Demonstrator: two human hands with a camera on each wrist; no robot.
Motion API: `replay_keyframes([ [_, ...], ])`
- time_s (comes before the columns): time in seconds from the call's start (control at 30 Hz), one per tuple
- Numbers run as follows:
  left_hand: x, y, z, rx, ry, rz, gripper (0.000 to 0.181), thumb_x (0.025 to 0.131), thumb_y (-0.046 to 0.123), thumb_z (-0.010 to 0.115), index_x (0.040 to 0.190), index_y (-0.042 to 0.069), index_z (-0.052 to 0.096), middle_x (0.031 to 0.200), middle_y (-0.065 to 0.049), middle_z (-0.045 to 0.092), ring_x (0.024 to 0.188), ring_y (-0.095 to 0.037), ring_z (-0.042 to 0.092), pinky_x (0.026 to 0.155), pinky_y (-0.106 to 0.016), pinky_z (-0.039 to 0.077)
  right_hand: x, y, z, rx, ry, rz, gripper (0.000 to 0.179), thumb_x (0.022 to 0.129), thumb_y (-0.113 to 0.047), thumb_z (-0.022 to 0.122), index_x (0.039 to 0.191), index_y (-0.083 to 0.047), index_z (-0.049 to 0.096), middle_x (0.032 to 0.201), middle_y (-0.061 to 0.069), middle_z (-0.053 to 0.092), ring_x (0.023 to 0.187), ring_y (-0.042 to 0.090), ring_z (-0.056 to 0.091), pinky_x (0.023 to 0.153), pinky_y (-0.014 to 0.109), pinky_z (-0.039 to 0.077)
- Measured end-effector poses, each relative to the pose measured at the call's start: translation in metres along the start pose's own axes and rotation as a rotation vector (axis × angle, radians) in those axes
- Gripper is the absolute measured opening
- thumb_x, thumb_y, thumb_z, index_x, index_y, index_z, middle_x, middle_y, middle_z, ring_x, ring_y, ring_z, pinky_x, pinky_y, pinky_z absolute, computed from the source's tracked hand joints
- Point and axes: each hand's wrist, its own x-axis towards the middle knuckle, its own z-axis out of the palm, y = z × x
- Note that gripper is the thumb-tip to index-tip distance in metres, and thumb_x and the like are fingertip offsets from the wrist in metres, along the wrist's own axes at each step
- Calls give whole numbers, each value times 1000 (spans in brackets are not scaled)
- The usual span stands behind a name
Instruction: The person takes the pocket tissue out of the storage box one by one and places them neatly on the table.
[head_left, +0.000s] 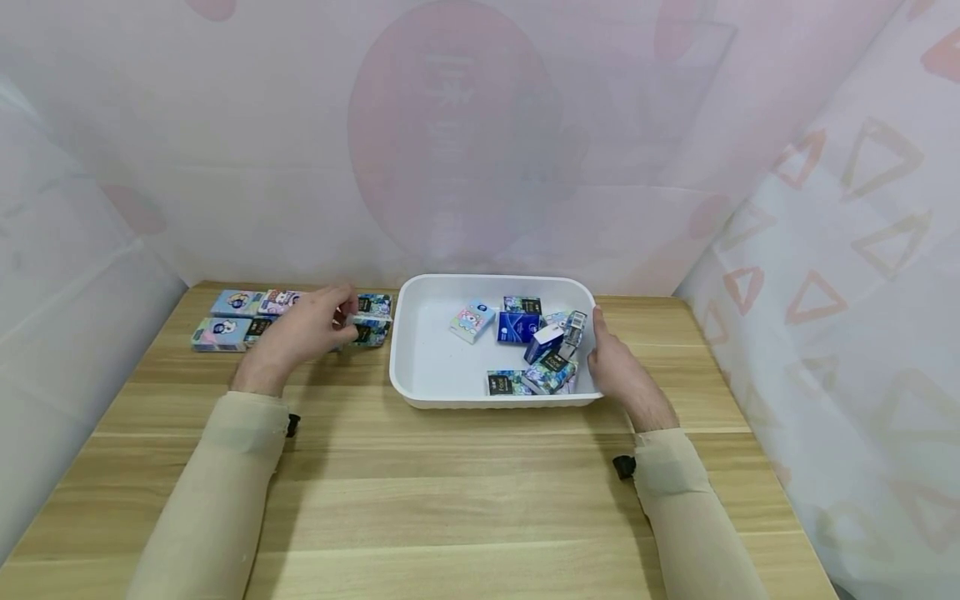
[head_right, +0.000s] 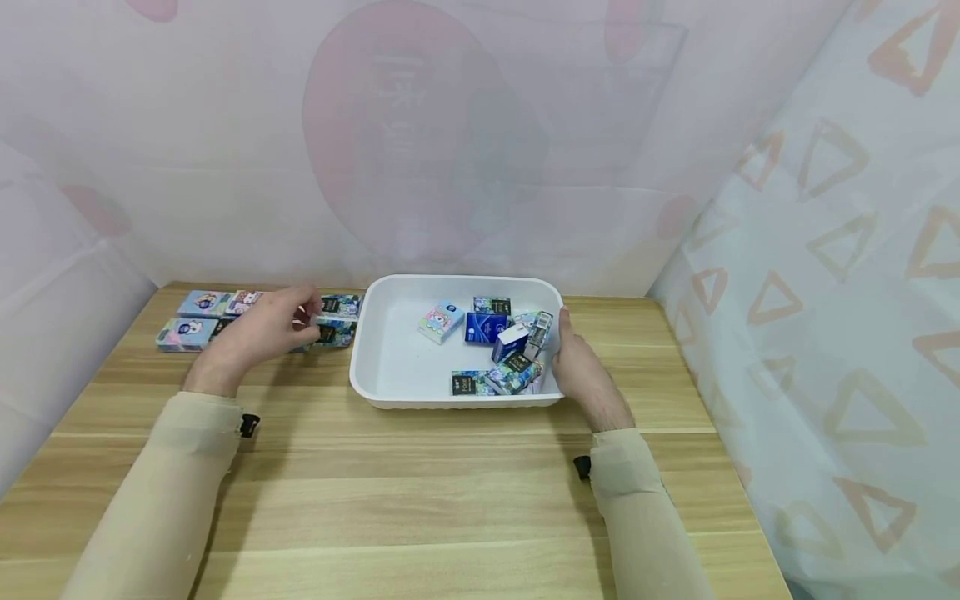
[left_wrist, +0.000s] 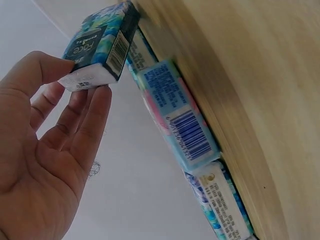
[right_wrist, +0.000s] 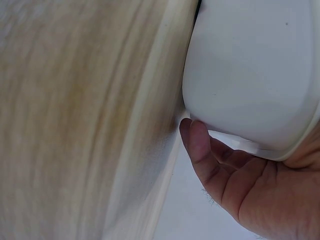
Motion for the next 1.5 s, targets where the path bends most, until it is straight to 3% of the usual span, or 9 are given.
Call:
replay_keyframes([
  [0.17, -1, -3, 0, -19, -25, -6, 20, 103, 4, 77, 120, 5, 67, 121, -20, 76, 116, -39, 74, 99, -59, 66, 0, 0, 0, -6, -3, 4, 85, 115, -1, 38, 185, 0, -10, 177, 50, 36, 148, 60, 65, 126, 70, 58],
  [0.37, 3, -4, 5, 26, -80, -32, 35, 105, 3, 81, 138, 1, 71, 140, -24, 77, 132, -45, 74, 114, -66, 65, 0, -1, 0, 3, -8, 7, 86, 114, 0, 39, 185, 1, -9, 177, 51, 35, 144, 60, 68, 122, 68, 62],
  [0.53, 9, 3, 10, 87, -78, 4, 42, 107, 6, 83, 147, 1, 72, 148, -23, 77, 139, -46, 73, 119, -67, 63, 1, 1, 0, 19, -14, 16, 85, 115, -1, 39, 186, 0, -9, 178, 50, 35, 140, 60, 70, 117, 65, 65],
  [0.67, 15, 7, 16, 112, -87, 44, 39, 109, 7, 81, 147, 3, 73, 148, -21, 78, 140, -44, 74, 121, -66, 62, 1, 1, 1, 15, -9, 12, 85, 115, 0, 39, 186, 1, -8, 177, 51, 35, 139, 60, 71, 117, 66, 65],
  [0.83, 20, 7, 22, 122, -107, 69, 36, 112, 8, 79, 148, 5, 74, 149, -20, 79, 139, -44, 76, 120, -65, 63, 0, 0, 1, 18, -10, 13, 85, 115, -1, 38, 186, 0, -8, 179, 49, 34, 148, 60, 66, 127, 68, 58],
  [1.17, 18, 1, 13, 151, -102, 126, 28, 113, 3, 75, 141, 2, 75, 139, -21, 82, 132, -44, 79, 114, -65, 66, 1, -1, -1, 16, -11, 17, 85, 116, -1, 38, 186, -1, -10, 180, 48, 33, 147, 60, 65, 126, 69, 58],
  [1.33, 19, -1, 13, 162, -94, 126, 27, 114, 3, 74, 141, 1, 76, 137, -22, 83, 130, -44, 79, 113, -64, 66, 0, -1, -2, 2, -11, 10, 86, 115, -1, 40, 185, 1, -10, 179, 49, 34, 152, 61, 62, 131, 70, 54],
  [1.5, 21, -2, 17, 198, -87, 86, 29, 115, 6, 74, 143, 3, 77, 144, -22, 80, 136, -45, 77, 118, -65, 64, -1, -2, -1, 4, -13, 12, 86, 115, 0, 40, 186, 1, -9, 178, 50, 34, 151, 62, 62, 130, 70, 55],
])
